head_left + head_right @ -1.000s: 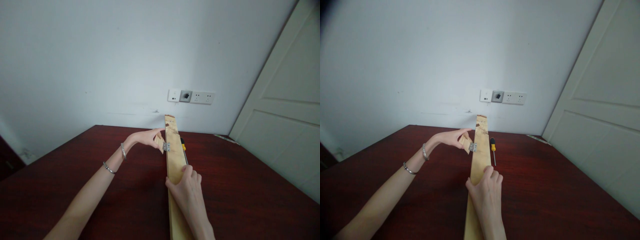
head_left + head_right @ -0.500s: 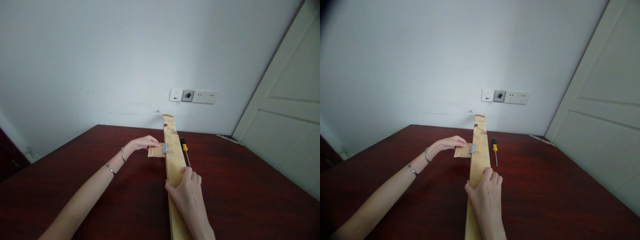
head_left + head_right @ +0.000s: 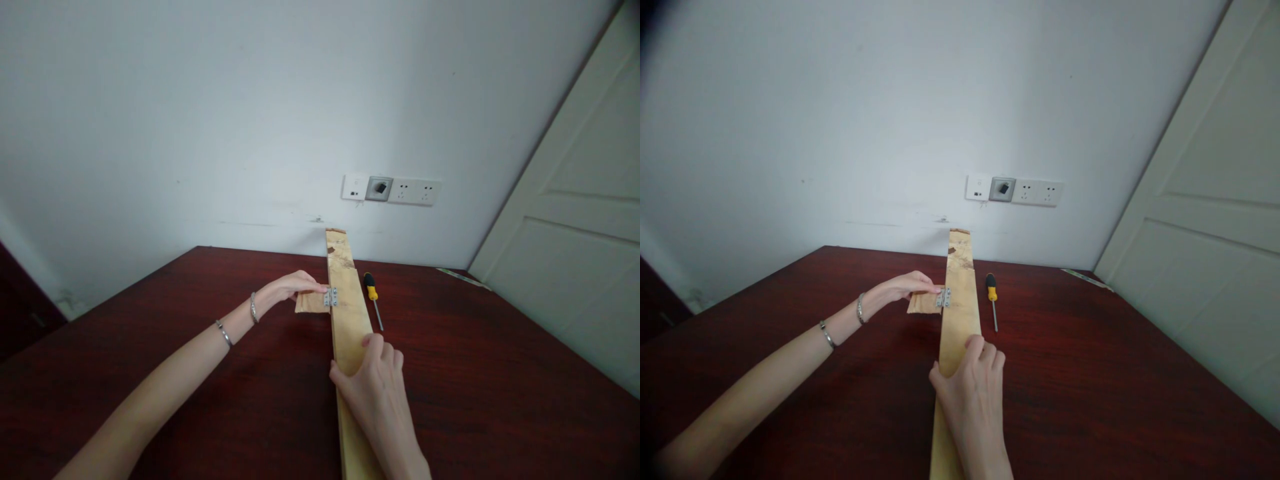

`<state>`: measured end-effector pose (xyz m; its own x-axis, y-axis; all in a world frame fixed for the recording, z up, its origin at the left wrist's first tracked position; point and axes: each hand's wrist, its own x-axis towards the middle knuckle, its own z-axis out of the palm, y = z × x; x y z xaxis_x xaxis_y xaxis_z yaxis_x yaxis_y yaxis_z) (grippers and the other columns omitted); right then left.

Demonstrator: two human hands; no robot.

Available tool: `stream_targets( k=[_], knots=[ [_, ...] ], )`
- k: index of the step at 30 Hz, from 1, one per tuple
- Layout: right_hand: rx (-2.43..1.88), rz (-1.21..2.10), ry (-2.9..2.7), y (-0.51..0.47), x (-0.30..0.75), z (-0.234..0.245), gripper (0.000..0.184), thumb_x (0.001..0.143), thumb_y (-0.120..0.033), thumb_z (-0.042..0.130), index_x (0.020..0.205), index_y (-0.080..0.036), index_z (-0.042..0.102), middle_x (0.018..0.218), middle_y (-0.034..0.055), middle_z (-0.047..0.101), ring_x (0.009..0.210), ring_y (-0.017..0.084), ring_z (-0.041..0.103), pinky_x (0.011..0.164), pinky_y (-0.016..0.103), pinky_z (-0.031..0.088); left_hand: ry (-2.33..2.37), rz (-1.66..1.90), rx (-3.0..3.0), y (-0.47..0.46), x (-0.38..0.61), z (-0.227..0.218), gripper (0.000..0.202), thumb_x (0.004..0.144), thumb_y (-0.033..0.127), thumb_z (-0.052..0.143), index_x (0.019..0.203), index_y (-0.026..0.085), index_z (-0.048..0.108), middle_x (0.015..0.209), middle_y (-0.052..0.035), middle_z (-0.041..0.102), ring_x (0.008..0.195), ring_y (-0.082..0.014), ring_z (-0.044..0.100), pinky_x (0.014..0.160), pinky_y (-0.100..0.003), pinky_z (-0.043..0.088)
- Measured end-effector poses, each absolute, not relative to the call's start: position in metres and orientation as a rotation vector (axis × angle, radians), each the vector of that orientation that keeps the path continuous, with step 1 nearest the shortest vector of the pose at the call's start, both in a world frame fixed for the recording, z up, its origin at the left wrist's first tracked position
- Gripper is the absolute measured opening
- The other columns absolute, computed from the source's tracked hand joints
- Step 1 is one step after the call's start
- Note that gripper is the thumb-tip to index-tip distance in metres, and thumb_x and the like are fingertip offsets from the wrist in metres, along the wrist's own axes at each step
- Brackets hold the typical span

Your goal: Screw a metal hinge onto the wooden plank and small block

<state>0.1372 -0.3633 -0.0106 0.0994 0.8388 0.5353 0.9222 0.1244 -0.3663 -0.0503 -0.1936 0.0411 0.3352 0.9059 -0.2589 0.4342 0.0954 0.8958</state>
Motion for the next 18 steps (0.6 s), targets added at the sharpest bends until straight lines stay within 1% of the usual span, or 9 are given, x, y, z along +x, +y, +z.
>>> stream_targets(
  k=[3,7,13,18],
  knots=[
    [-1.708,-0.176,-1.739,-0.363,0.137,-0.011,0.038,0.067,-0.032,0.07,0.086,-0.02,0.04,0.079,0.0066,0.048,0.079,0.027,0.045,0.074,0.04,0.043,1.271,0.588,1.485,-0.193,-0.048,0.038,0.032,0.06,0.04,0.078,0.068,0.012,0.065,0.058,-0.0001,0.059,0.053,-0.0098,0.052,0.048,-0.022,0.037],
    [-1.713,-0.182,-1.734,-0.362,0.136,-0.01,0.038,0.067,-0.032,0.07,0.087,-0.02,0.04,0.08,0.0067,0.048,0.079,0.027,0.046,0.074,0.04,0.043,1.22,0.549,1.462,-0.201,-0.048,0.045,0.033,0.062,0.041,0.076,0.072,0.013,0.065,0.065,-0.0011,0.062,0.059,-0.0111,0.056,0.052,-0.023,0.042],
    [-1.727,-0.159,-1.741,-0.363,0.137,-0.009,0.037,0.068,-0.032,0.069,0.087,-0.019,0.04,0.08,0.0074,0.049,0.079,0.027,0.046,0.074,0.039,0.043,1.217,0.376,1.581,-0.21,-0.053,0.058,0.042,0.059,0.045,0.079,0.085,0.014,0.065,0.076,-0.0037,0.065,0.065,-0.0135,0.06,0.054,-0.024,0.047],
    [-1.733,-0.139,-1.745,-0.364,0.135,-0.008,0.036,0.067,-0.03,0.069,0.086,-0.019,0.04,0.079,0.0075,0.049,0.079,0.028,0.047,0.074,0.04,0.044,1.204,0.256,1.656,-0.203,-0.055,0.052,0.052,0.057,0.054,0.079,0.087,0.013,0.066,0.078,-0.0066,0.067,0.065,-0.0157,0.061,0.053,-0.025,0.047]
  ],
)
